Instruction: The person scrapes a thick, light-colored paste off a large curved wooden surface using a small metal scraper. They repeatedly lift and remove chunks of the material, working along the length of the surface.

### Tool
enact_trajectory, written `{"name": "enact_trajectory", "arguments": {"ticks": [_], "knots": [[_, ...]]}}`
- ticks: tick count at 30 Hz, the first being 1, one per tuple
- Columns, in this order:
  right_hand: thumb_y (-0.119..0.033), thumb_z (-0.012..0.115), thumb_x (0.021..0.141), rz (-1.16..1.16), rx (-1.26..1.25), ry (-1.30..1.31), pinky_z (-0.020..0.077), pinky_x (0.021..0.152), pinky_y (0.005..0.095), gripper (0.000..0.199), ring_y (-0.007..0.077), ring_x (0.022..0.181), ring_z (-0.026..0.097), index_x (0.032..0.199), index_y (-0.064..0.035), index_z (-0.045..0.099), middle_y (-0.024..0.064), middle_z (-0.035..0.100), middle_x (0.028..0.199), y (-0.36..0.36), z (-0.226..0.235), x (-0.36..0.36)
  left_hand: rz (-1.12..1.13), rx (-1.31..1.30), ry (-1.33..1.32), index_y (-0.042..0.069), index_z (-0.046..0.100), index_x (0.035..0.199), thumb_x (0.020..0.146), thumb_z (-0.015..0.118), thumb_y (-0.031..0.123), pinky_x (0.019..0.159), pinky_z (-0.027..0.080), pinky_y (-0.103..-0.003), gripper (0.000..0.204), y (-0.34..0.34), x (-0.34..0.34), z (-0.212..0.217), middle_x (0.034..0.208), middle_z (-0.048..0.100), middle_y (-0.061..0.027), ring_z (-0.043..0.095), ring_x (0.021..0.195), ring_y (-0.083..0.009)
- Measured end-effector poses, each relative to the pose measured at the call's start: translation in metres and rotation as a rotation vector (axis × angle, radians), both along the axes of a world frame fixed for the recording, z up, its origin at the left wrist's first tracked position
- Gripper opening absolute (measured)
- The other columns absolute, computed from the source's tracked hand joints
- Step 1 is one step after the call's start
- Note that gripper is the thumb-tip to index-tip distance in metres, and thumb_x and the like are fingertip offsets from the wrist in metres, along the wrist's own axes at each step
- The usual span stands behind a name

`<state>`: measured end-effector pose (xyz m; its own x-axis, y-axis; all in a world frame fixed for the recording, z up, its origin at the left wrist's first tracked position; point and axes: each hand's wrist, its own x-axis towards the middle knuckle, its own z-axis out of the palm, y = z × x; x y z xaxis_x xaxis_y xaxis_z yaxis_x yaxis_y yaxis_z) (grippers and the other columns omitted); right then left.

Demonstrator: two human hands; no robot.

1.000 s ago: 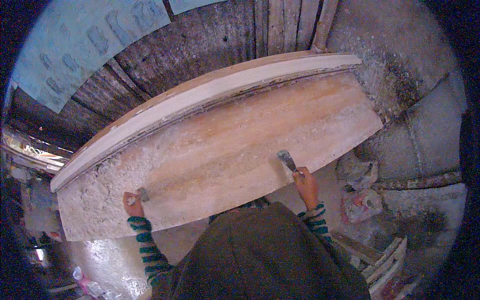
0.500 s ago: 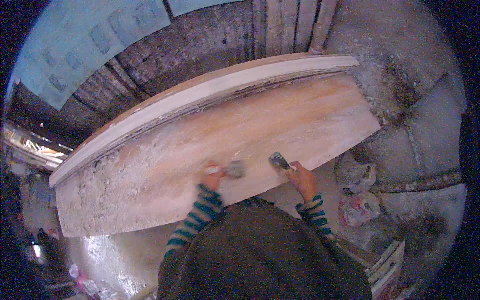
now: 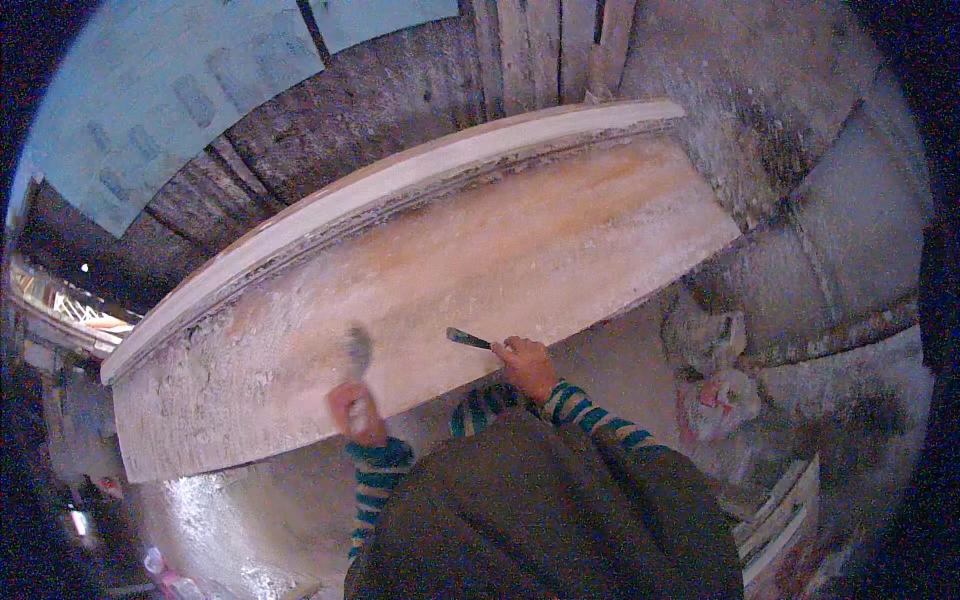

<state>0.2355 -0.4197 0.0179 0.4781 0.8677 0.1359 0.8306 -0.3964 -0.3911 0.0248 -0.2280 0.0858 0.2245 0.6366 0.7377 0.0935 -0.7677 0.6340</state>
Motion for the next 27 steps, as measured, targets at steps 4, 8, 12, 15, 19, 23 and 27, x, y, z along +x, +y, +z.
{"name": "enact_trajectory", "arguments": {"ticks": [4,8,12,15,19,23,27], "knots": [[-0.012,0.05,0.078,-0.004,0.133,-0.175,0.046,0.067,0.0449,0.029,0.0323,0.082,0.058,0.106,-0.0134,0.056,0.0145,0.058,0.095,-0.018,0.005,0.002,-0.193,-0.194,0.367,0.004,0.057,0.084,0.074,0.059,0.004,0.072,0.045,-0.037,0.011,-0.017,-0.013,-0.086,0.084,0.055,-0.0127,0.054,0.08,-0.0273],[-0.011,0.052,0.075,-0.12,-0.03,-0.039,0.0453,0.064,0.0445,0.023,0.0338,0.078,0.058,0.098,-0.0115,0.058,0.0131,0.059,0.088,-0.025,0.013,0.007,-0.144,-0.415,0.186,0.003,0.056,0.085,0.073,0.057,0.003,0.073,0.044,-0.037,0.012,-0.03,-0.026,-0.142,0.084,0.054,-0.0139,0.054,0.082,-0.0278],[-0.013,0.053,0.078,-0.33,0.244,0.128,0.044,0.076,0.0426,0.025,0.0342,0.084,0.055,0.103,-0.0086,0.055,0.0142,0.057,0.093,-0.058,0.013,0.015,-0.142,-0.14,0.2,0.004,0.057,0.083,0.072,0.057,0.002,0.074,0.044,-0.036,0.011,-0.062,0.009,-0.063,0.085,0.054,-0.0136,0.054,0.083,-0.0273],[-0.013,0.057,0.078,-0.404,0.457,0.497,0.042,0.082,0.0376,0.03,0.0293,0.09,0.054,0.105,-0.0039,0.053,0.0141,0.055,0.096,-0.092,0.05,0.019,-0.167,-0.15,0.097,0.006,0.057,0.081,0.072,0.058,0.002,0.073,0.045,-0.033,0.01,-0.085,0.029,-0.034,0.086,0.054,-0.0115,0.054,0.082,-0.026],[-0.008,0.061,0.076,-0.34,0.522,0.431,0.0409,0.084,0.0332,0.036,0.0233,0.094,0.052,0.109,-0.0006,0.049,0.0116,0.055,0.1,-0.153,-0.022,0.067,-0.377,-0.337,0.04,0.007,0.056,0.081,0.072,0.061,0.002,0.071,0.044,-0.03,0.013,-0.15,0.103,-0.013,0.084,0.053,-0.0073,0.054,0.079,-0.0205],[-0.008,0.061,0.076,-0.42,0.389,0.69,0.0412,0.083,0.0328,0.034,0.0212,0.094,0.052,0.107,-0.0008,0.05,0.01,0.055,0.099,-0.173,-0.019,0.097,-0.612,-0.651,-0.046,0.008,0.055,0.083,0.074,0.062,0.002,0.07,0.044,-0.027,0.013,-0.204,0.2,-0.046,0.082,0.052,-0.005,0.053,0.079,-0.0146],[-0.009,0.06,0.077,-0.292,0.344,0.657,0.0412,0.083,0.0328,0.031,0.0216,0.094,0.052,0.105,-0.0016,0.052,0.0095,0.056,0.1,-0.188,-0.043,0.167,-0.57,-0.848,0.108,0.007,0.054,0.084,0.076,0.061,0.003,0.065,0.044,-0.024,0.011,-0.185,0.258,-0.069,0.08,0.053,-0.0038,0.054,0.075,-0.0124]]}}
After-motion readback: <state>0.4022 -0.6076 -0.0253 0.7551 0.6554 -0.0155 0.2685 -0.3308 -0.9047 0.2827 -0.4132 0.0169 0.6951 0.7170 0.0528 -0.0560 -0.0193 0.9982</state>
